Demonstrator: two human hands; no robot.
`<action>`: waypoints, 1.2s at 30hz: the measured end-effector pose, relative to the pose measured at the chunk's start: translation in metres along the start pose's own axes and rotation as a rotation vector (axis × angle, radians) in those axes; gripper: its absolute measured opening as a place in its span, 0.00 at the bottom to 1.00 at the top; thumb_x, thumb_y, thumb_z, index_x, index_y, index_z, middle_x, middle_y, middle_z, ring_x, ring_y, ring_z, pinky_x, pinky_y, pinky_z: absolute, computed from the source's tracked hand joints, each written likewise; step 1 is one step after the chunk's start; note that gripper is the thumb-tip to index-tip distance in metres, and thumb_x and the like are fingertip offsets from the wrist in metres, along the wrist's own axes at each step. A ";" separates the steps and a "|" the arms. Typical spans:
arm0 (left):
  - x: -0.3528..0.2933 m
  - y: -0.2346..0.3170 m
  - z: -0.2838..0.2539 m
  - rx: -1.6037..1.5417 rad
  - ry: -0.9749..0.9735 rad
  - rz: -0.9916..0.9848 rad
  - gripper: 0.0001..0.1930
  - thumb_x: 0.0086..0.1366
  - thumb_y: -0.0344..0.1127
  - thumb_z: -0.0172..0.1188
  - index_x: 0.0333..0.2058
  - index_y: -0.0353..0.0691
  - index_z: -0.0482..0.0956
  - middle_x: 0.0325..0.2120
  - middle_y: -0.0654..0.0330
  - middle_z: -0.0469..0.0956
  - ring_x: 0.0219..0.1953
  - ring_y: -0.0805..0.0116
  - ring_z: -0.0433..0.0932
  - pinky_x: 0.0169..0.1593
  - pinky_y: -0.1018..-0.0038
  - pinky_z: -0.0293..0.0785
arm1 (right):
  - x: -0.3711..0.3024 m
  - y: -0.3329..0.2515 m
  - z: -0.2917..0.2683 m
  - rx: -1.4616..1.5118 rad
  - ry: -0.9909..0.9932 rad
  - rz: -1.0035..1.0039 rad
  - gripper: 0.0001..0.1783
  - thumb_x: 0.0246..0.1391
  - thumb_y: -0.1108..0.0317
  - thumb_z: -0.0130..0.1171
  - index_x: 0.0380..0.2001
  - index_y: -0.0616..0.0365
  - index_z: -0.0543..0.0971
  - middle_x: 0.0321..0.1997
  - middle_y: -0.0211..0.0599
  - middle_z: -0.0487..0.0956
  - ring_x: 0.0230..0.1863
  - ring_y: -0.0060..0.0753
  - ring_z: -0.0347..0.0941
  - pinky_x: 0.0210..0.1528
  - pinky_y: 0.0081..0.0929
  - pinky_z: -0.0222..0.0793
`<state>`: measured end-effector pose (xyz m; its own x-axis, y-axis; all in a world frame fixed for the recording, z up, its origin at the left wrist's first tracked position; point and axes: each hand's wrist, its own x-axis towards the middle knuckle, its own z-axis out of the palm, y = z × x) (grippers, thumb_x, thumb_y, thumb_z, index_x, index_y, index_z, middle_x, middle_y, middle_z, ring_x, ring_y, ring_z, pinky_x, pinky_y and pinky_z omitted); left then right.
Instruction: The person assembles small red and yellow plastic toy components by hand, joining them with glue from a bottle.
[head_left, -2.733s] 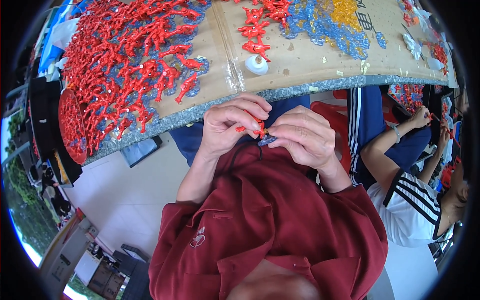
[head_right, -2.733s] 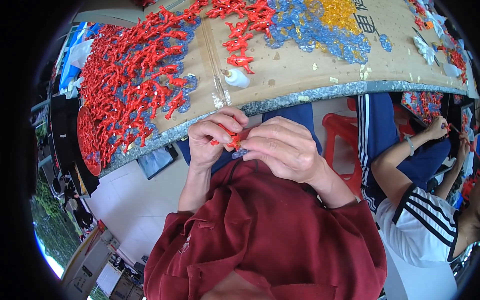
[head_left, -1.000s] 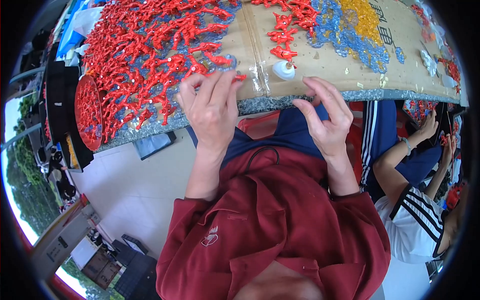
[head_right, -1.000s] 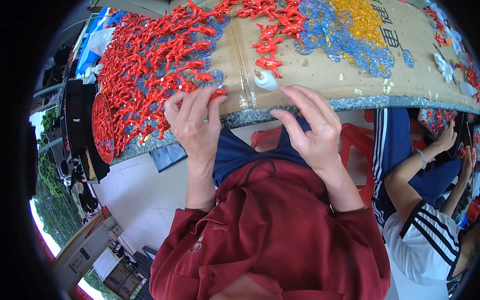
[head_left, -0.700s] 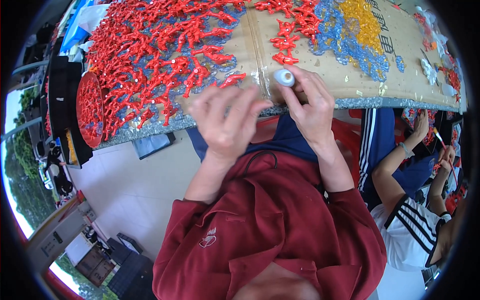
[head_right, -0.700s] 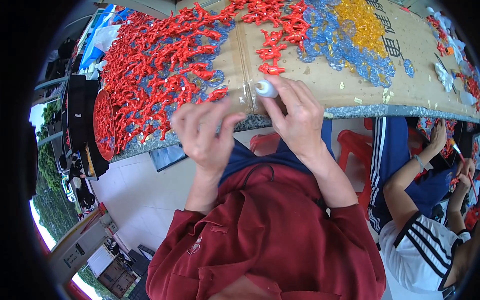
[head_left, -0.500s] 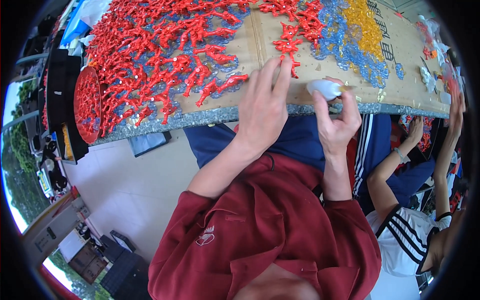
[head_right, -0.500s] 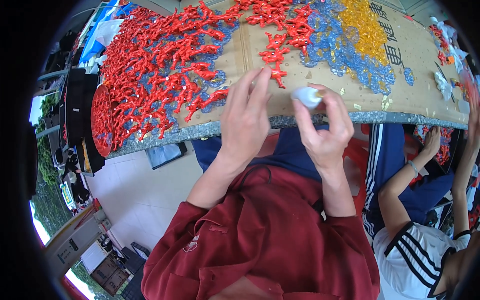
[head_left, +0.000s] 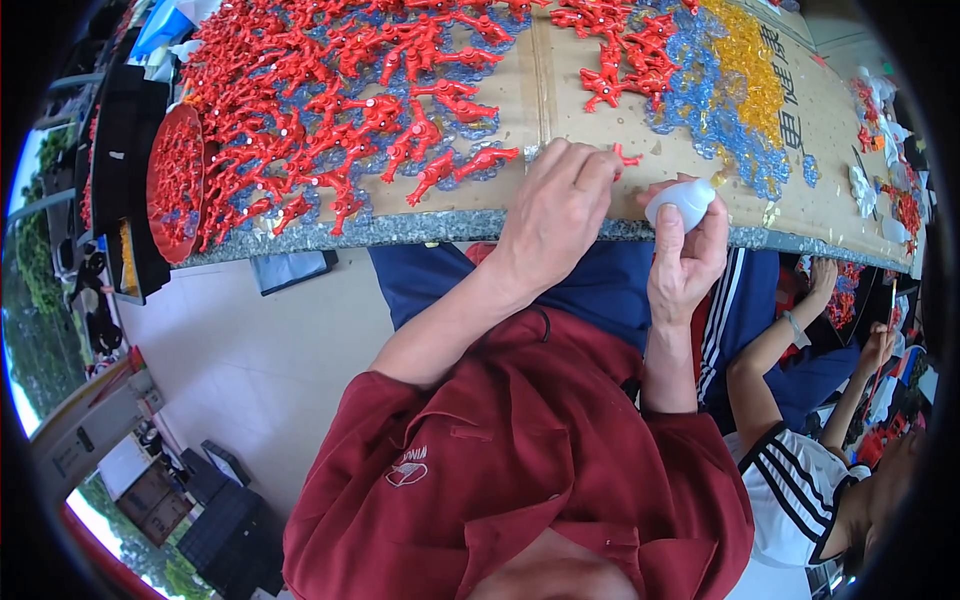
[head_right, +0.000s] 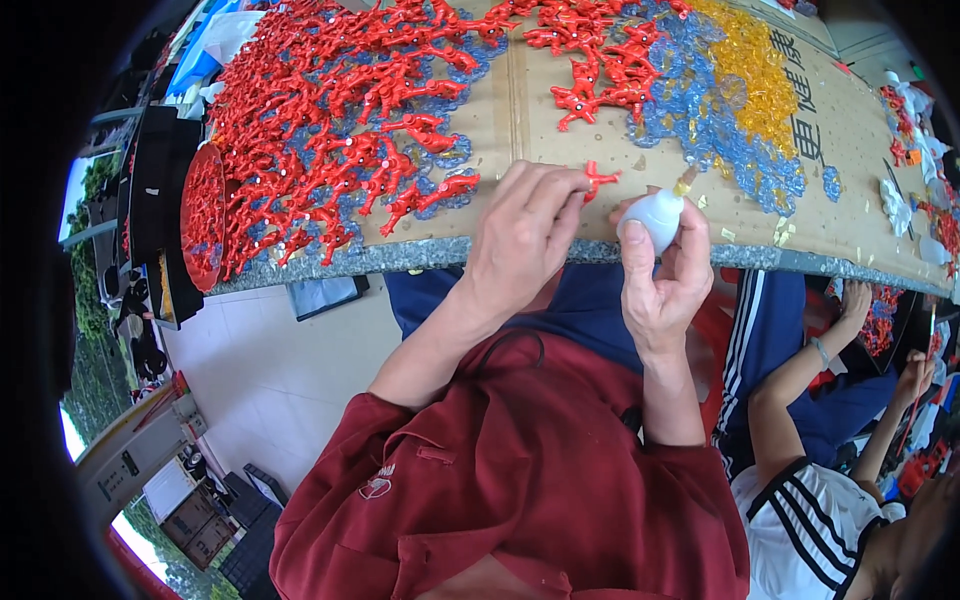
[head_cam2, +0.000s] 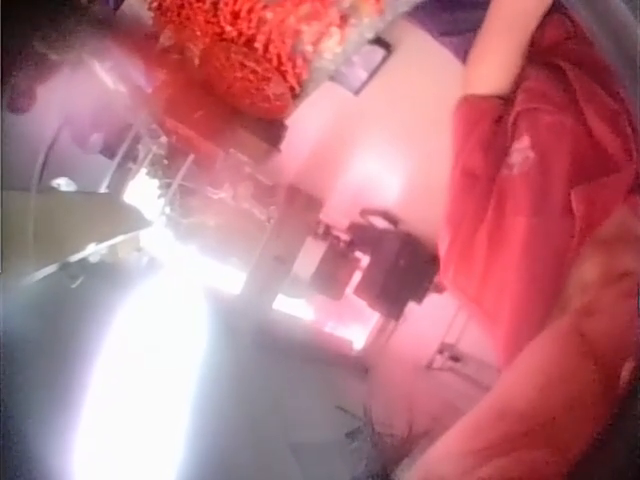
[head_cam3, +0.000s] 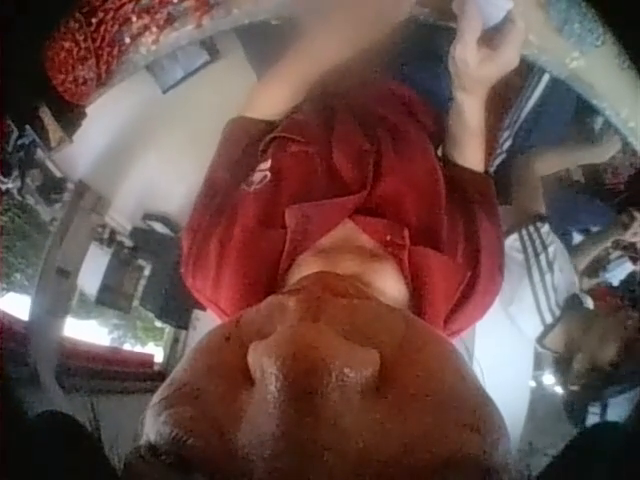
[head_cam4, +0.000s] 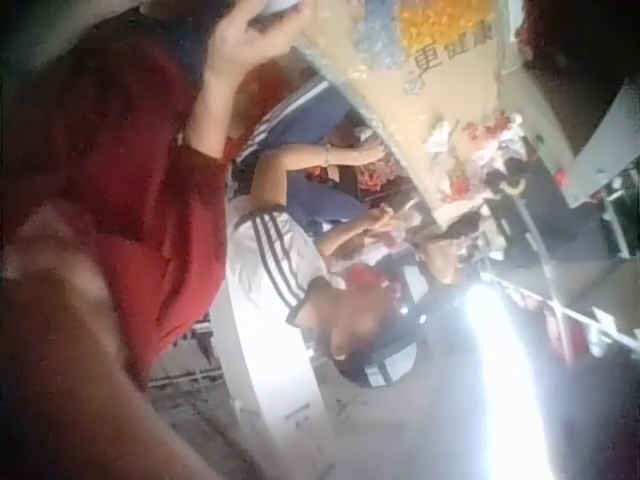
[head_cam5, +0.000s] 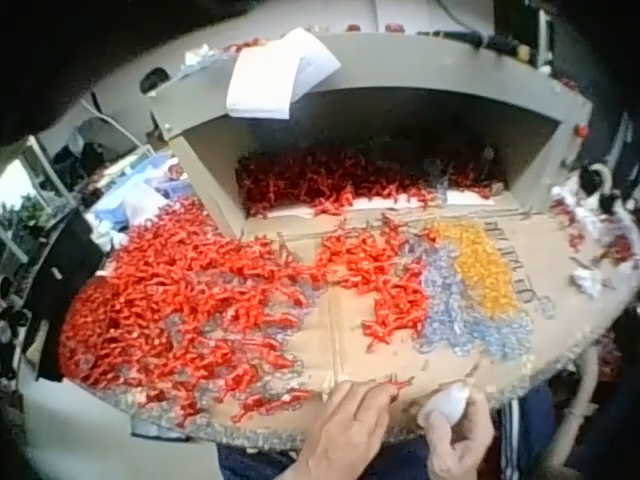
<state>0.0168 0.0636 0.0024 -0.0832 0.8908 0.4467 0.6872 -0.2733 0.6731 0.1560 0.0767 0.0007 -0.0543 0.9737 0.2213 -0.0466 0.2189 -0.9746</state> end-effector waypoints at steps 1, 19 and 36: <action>0.000 0.001 -0.001 -0.002 0.001 -0.003 0.14 0.50 0.23 0.57 0.39 0.36 0.74 0.30 0.56 0.74 0.34 0.59 0.70 0.38 0.68 0.68 | 0.000 0.000 0.002 -0.009 -0.027 0.023 0.15 0.51 0.74 0.55 0.43 0.67 0.69 0.35 0.38 0.76 0.36 0.23 0.72 0.39 0.19 0.68; 0.010 0.013 0.004 0.066 -0.085 0.010 0.14 0.52 0.28 0.59 0.39 0.34 0.76 0.29 0.57 0.76 0.32 0.64 0.73 0.35 0.73 0.69 | 0.008 -0.007 -0.020 0.017 0.060 0.082 0.16 0.54 0.71 0.52 0.46 0.66 0.67 0.38 0.41 0.76 0.33 0.22 0.72 0.38 0.18 0.69; -0.031 0.022 -0.033 -1.360 -0.124 -0.860 0.09 0.59 0.27 0.55 0.39 0.36 0.69 0.33 0.60 0.74 0.35 0.77 0.74 0.38 0.82 0.70 | -0.003 -0.017 0.006 -0.061 -0.200 0.001 0.19 0.50 0.72 0.57 0.45 0.64 0.68 0.35 0.40 0.77 0.33 0.24 0.75 0.36 0.20 0.70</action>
<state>0.0107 0.0182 0.0235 0.0161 0.9465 -0.3224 -0.6517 0.2545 0.7145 0.1513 0.0698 0.0166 -0.2511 0.9434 0.2169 0.0139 0.2275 -0.9737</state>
